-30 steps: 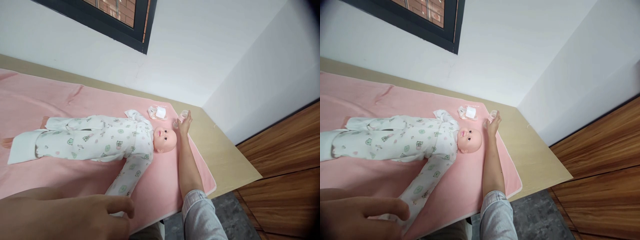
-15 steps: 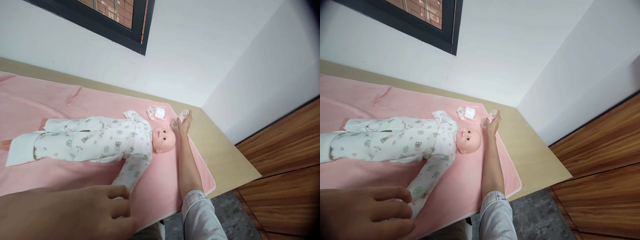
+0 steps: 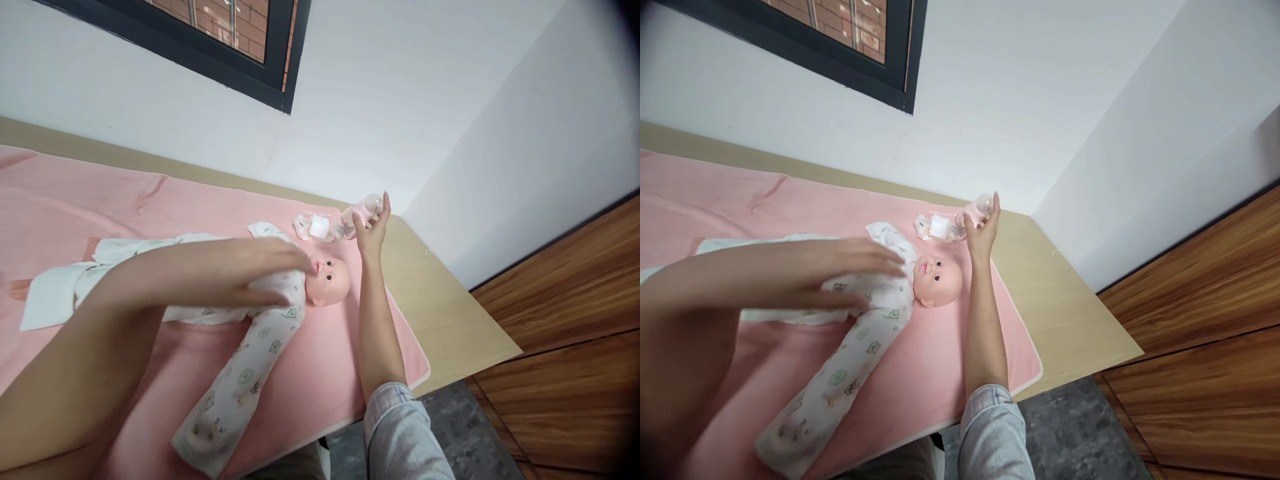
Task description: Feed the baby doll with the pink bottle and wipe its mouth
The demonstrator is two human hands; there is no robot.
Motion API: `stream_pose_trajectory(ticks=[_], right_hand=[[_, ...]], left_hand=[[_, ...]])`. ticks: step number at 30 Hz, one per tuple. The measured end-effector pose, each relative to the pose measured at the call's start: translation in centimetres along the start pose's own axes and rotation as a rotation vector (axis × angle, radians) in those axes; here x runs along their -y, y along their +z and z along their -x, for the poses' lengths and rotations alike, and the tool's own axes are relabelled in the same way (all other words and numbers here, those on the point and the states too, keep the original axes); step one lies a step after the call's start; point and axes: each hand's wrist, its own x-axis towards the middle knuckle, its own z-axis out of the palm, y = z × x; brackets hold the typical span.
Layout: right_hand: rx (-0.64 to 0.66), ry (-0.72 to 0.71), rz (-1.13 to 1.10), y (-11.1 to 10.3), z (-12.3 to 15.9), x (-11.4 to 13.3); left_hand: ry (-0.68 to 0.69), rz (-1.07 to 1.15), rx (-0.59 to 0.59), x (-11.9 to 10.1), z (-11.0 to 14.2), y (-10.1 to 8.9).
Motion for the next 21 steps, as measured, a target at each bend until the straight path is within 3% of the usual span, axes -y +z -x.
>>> stream_pose_trajectory(ticks=[2, 7, 11, 15, 21], right_hand=[[0.04, -0.023, -0.104, 0.4, 0.4, 2.7], [0.178, -0.003, -0.351, 2.4, 3.1, 9.2], [0.26, 0.025, -0.519, 4.1, 5.8, 12.7], [0.315, 0.023, -0.595, 5.1, 7.4, 14.3], [0.319, 0.027, -0.674, 5.3, 7.5, 14.2]], left_hand=[[0.056, -0.034, 0.002, 1.4, -1.4, 0.2], [-0.131, -0.063, -0.329, 3.5, -3.1, 1.5], [-0.141, -0.025, -0.313, 3.4, -3.2, 1.7], [-0.156, -0.031, -0.301, 3.3, -3.0, 1.2], [-0.219, -0.154, -0.287, 3.6, -3.0, 0.9]])
